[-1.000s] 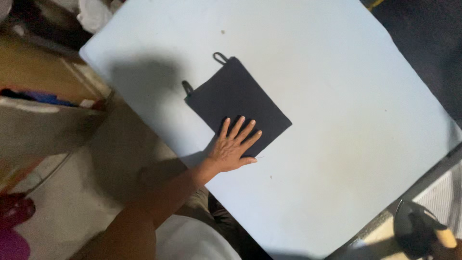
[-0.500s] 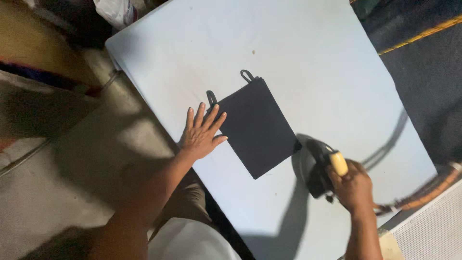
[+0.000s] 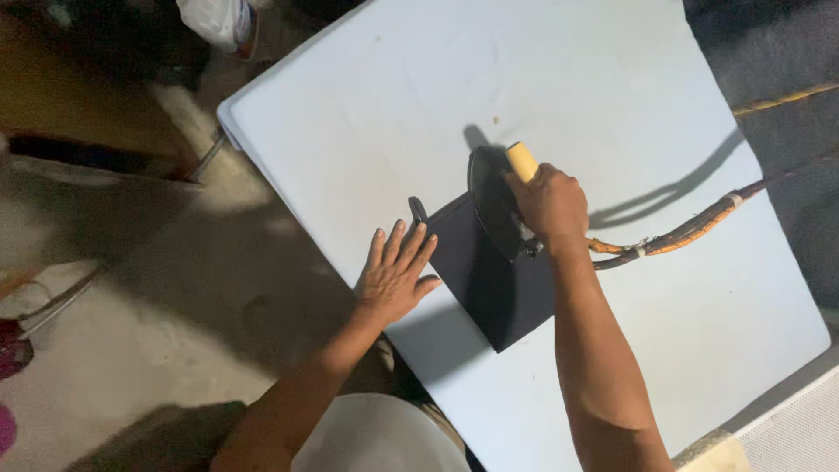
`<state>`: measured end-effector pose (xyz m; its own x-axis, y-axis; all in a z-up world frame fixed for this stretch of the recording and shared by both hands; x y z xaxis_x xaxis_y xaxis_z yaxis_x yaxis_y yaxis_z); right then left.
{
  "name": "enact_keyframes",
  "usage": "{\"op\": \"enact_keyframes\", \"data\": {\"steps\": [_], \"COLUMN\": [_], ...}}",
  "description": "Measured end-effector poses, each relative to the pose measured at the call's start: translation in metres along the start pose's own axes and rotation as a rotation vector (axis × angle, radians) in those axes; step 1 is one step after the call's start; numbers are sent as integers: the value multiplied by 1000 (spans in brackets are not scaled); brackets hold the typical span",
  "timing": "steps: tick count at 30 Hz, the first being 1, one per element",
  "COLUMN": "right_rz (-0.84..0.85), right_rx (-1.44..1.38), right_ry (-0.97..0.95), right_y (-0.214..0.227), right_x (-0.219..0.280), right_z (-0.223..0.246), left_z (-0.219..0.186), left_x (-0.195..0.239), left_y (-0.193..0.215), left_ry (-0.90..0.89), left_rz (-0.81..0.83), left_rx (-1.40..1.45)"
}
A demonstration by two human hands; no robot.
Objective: The person folds a black tank top, a striped tank top, and a striped polo shirt by hand on a table, then uses an iron on each folded item.
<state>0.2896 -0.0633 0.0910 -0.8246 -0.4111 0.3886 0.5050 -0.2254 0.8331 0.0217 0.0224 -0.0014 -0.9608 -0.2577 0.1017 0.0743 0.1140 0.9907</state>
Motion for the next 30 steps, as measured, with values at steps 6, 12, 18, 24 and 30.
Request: {"op": "enact_keyframes", "data": {"steps": [6, 12, 18, 24, 30], "right_rz": [-56, -65, 72, -83, -47], "right_rx": [53, 41, 165, -39, -63], "right_ry": [49, 124, 221, 147, -249], "right_y": [2, 8, -61, -30, 24], "right_x": [-3, 39, 108, 110, 92], "right_z": [4, 11, 34, -2, -78], "left_z": [14, 56, 107, 109, 95], "left_x": [4, 18, -2, -12, -34], "left_y": [3, 14, -7, 13, 31], "left_ry": [-72, 101, 616, 364, 407], "left_rz": [12, -281, 78, -128, 42], "left_rx": [127, 692, 994, 713, 682]}}
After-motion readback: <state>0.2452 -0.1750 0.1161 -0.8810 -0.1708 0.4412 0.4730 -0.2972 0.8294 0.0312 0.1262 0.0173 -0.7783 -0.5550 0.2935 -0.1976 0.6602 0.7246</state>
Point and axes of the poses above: each hand's wrist, its own x-axis away from the middle knuckle, its own y-axis out of the back of the hand, z = x × y, the point moved 3 cm from there along -x, towards the middle knuckle, and after that the axes turned 10 degrees about -x, right-handed, at the moved point
